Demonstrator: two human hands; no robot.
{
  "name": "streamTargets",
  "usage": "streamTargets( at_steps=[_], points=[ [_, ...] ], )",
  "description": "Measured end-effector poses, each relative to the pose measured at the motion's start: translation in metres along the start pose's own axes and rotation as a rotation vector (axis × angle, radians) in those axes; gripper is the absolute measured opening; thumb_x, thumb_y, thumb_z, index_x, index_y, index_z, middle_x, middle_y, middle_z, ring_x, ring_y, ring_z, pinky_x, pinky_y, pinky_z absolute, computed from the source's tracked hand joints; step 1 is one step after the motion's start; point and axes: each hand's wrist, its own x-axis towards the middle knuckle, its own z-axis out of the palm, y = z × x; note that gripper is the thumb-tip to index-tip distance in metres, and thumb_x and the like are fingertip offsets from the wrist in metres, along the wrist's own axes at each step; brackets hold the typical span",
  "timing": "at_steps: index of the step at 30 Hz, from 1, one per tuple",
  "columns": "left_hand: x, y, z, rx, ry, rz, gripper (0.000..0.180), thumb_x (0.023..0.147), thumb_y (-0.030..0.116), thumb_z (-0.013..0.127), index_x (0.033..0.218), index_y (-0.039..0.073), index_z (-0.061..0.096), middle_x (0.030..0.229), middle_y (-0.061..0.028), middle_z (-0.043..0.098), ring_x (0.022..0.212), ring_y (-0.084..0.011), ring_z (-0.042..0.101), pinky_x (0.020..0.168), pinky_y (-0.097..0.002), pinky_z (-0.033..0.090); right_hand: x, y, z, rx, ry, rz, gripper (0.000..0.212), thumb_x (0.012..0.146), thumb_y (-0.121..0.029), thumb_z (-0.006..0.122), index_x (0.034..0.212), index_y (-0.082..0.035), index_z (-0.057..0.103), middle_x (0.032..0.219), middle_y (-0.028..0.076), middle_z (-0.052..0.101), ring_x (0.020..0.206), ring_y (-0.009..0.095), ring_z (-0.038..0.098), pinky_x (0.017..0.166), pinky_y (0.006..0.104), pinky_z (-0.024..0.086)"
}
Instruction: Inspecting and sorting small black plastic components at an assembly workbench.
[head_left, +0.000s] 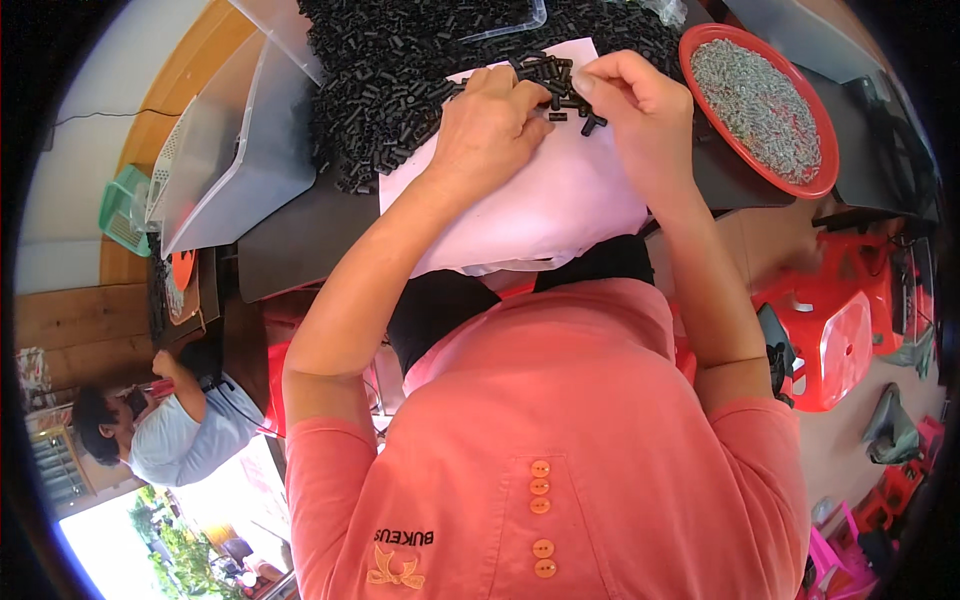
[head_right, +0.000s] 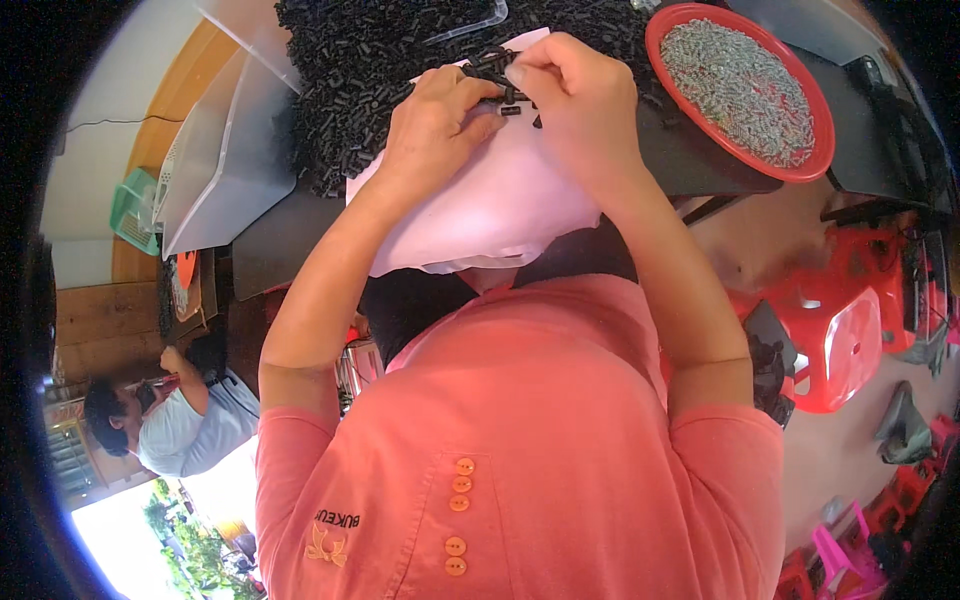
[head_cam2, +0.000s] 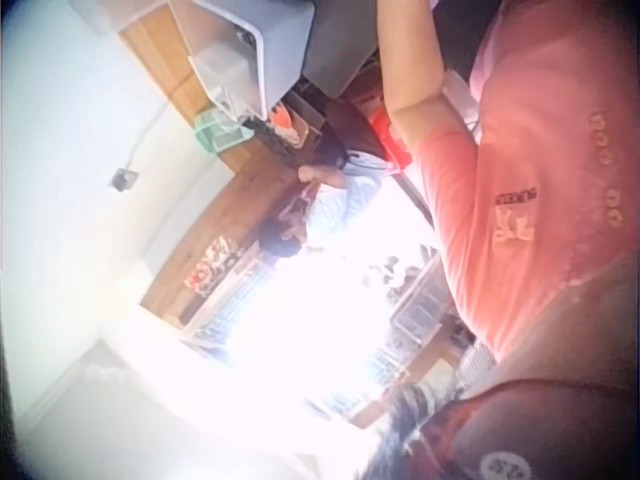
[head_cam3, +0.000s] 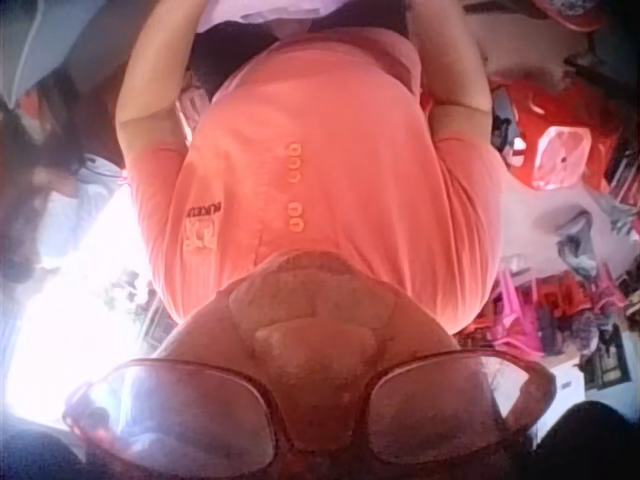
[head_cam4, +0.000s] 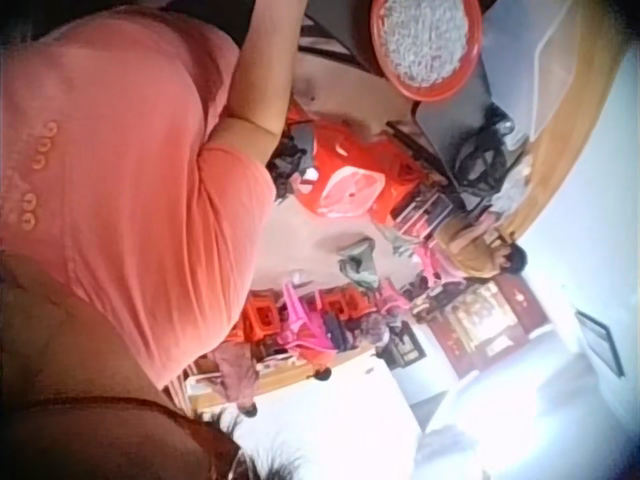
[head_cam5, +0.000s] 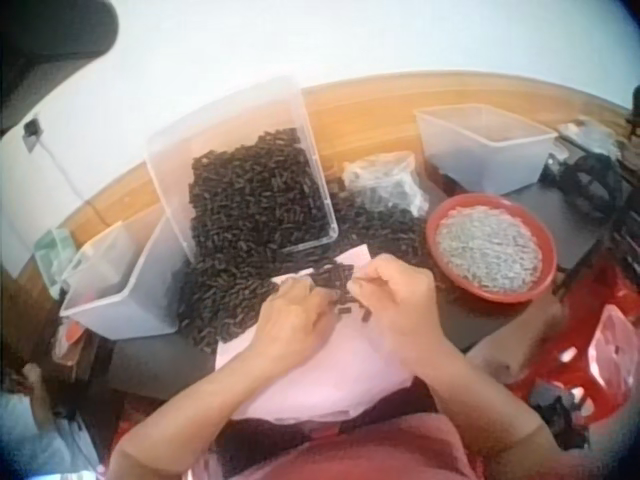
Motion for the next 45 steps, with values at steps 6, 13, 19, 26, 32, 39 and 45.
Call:
streamTargets(
  at_steps=[6,13,19,26,32,39,45],
  points=[
    [0.0,-0.01,-0.001,-0.018,-0.005,0.044,0.023,0.078,0.019,0.071,0.097,0.006,0.065,0.091,-0.0102,0.058,0.093,-0.0311,0.056,0.078,-0.0419,0.048,-0.023,0.004,-0.012,-0.747,-0.21,-0.463,0.013,0.071,-0.014,0.071,0.078,-0.009,0.061,0.083,0.006,0.061,0.081,0.028,0.06,0.07,0.0416,0.046],
    [-0.002,-0.012,0.002,-0.007,0.037,0.029,0.025,0.079,0.018,0.071,0.1,0.005,0.065,0.095,-0.0103,0.058,0.095,-0.0307,0.057,0.078,-0.0412,0.05,-0.042,0.005,-0.004,-0.83,-0.273,-0.572,0.014,0.07,-0.016,0.069,0.079,-0.007,0.062,0.094,0.008,0.058,0.089,0.027,0.056,0.074,0.0412,0.043],
    [0.002,-0.022,0.002,0.132,0.021,0.095,0.029,0.079,0.015,0.069,0.107,0.006,0.064,0.097,-0.01,0.058,0.096,-0.0312,0.057,0.078,-0.0411,0.05,-0.033,0.008,0.006,-0.889,-0.307,-0.592,0.01,0.073,-0.012,0.061,0.081,-0.006,0.063,0.089,0.007,0.056,0.086,0.027,0.055,0.072,0.0394,0.041],
    [0.006,-0.03,0.002,0.08,0.014,0.055,0.031,0.079,0.011,0.066,0.11,0.011,0.064,0.099,-0.011,0.056,0.097,-0.0318,0.056,0.079,-0.0421,0.052,-0.027,0.008,0.012,-0.884,-0.341,-0.536,0.012,0.075,-0.011,0.06,0.085,-0.005,0.064,0.091,0.007,0.056,0.089,0.026,0.055,0.074,0.0404,0.041],
    [0.011,-0.028,0.001,0.075,-0.038,0.029,0.036,0.075,0.009,0.061,0.111,0.011,0.063,0.099,-0.0112,0.056,0.102,-0.0315,0.055,0.082,-0.0426,0.051,-0.03,0.005,0.009,-0.875,-0.31,-0.48,0.015,0.077,-0.016,0.067,0.086,-0.004,0.065,0.095,0.009,0.059,0.093,0.027,0.056,0.077,0.0407,0.041],
    [0.015,-0.026,0.004,0.064,-0.05,0.044,0.035,0.073,0.01,0.06,0.107,0.008,0.062,0.101,-0.0111,0.056,0.104,-0.0317,0.054,0.084,-0.0423,0.05,-0.029,0.003,0.007,-0.868,-0.303,-0.458,0.018,0.075,-0.017,0.07,0.086,-0.004,0.065,0.095,0.009,0.059,0.094,0.027,0.057,0.077,0.041,0.042],
    [0.011,-0.027,-0.001,0.077,-0.114,-0.012,0.035,0.073,0.008,0.059,0.108,0.008,0.063,0.101,-0.0119,0.057,0.105,-0.0319,0.054,0.087,-0.0422,0.049,-0.029,0.004,0.008,-0.867,-0.313,-0.454,0.019,0.076,-0.018,0.07,0.087,-0.004,0.065,0.096,0.009,0.06,0.094,0.028,0.057,0.078,0.0414,0.043]
  ],
)
